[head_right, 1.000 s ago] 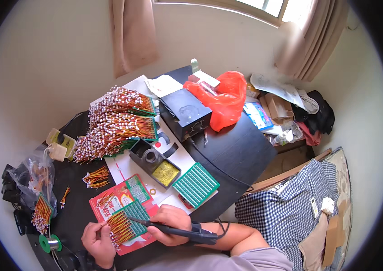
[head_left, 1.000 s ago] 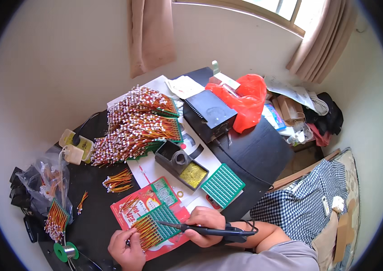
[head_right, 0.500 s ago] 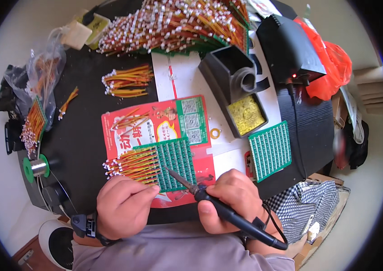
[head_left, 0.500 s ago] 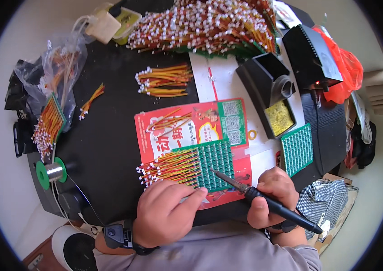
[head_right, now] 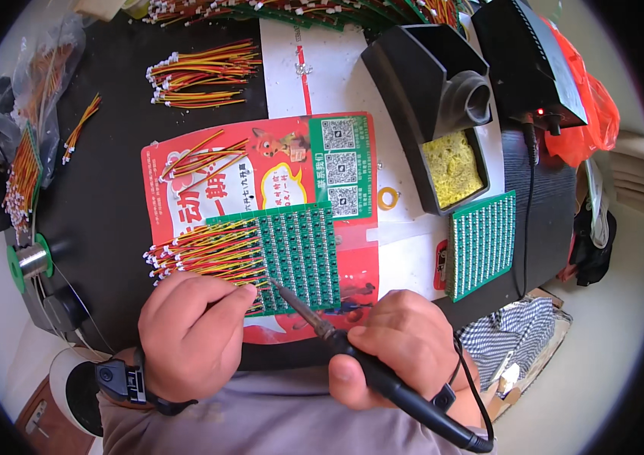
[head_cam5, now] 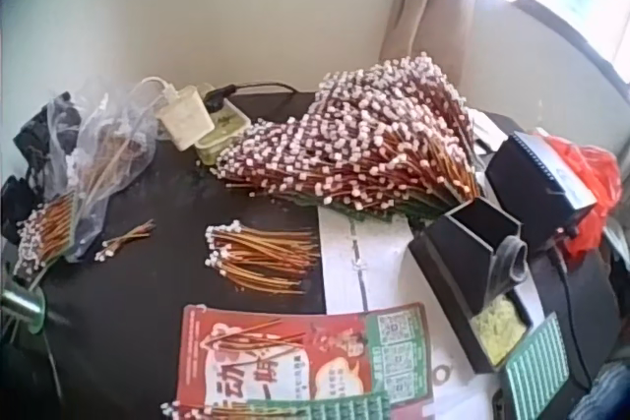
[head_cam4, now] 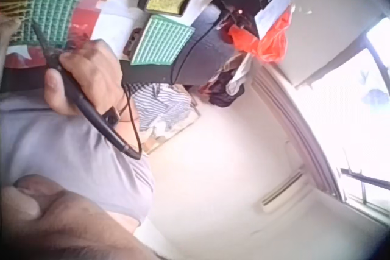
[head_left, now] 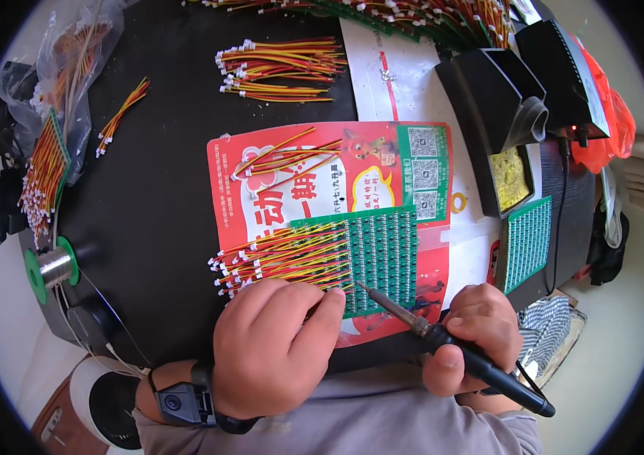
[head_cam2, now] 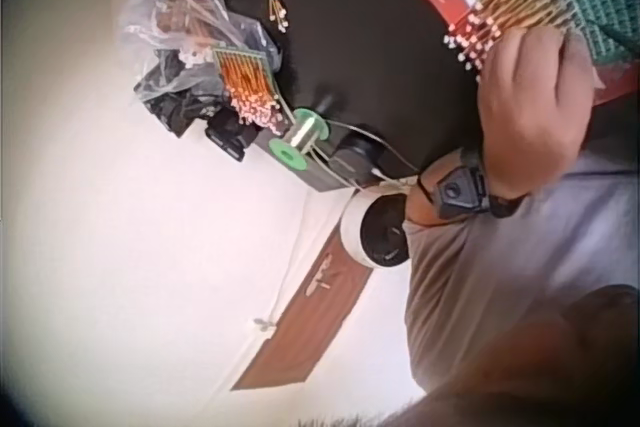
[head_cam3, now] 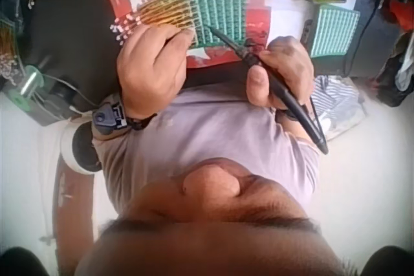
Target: Soldering wire connectors onto a small green PCB.
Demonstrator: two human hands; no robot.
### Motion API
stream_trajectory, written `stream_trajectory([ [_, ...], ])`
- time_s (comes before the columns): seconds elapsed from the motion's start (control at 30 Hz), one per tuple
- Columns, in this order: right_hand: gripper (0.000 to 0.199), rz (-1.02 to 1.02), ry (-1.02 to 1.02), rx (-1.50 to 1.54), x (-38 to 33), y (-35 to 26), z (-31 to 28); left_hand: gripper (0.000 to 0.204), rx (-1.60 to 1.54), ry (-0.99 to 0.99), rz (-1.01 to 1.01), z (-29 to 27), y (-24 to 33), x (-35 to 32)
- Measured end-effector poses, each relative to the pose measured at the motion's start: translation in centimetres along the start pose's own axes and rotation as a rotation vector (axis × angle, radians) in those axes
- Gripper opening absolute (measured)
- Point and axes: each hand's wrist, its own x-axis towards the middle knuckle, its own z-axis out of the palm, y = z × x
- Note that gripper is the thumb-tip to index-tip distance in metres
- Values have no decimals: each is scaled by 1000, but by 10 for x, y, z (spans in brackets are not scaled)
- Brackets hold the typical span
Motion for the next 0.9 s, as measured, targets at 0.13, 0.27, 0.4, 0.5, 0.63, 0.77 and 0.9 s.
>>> stream_trajectory([
  [0.13, 29, 0, -10, -8, 0, 1, 1, 29, -5, -18, -28, 0, -2, 4],
  [0.27, 31, -3, -38, -10, 1, 1, -1, 26, -2, -21, -10, 3, -5, 3],
  [0.4, 31, 0, -67, -1, 4, 0, -2, 30, -5, -1, -37, 1, 0, 3],
  [0.5, 32, 5, -71, -8, 4, 0, -2, 30, -14, 0, -43, 2, 0, 4],
  [0.63, 32, 15, -73, -4, 4, -1, -2, 29, -12, -8, -31, 2, -1, 5],
  [0.77, 32, 14, -62, 1, 5, 0, 1, 29, -3, -13, -38, 2, -1, 4],
  [0.9, 31, -7, 51, 53, -3, 2, 2, 29, -3, -23, -47, 0, 0, 5],
])
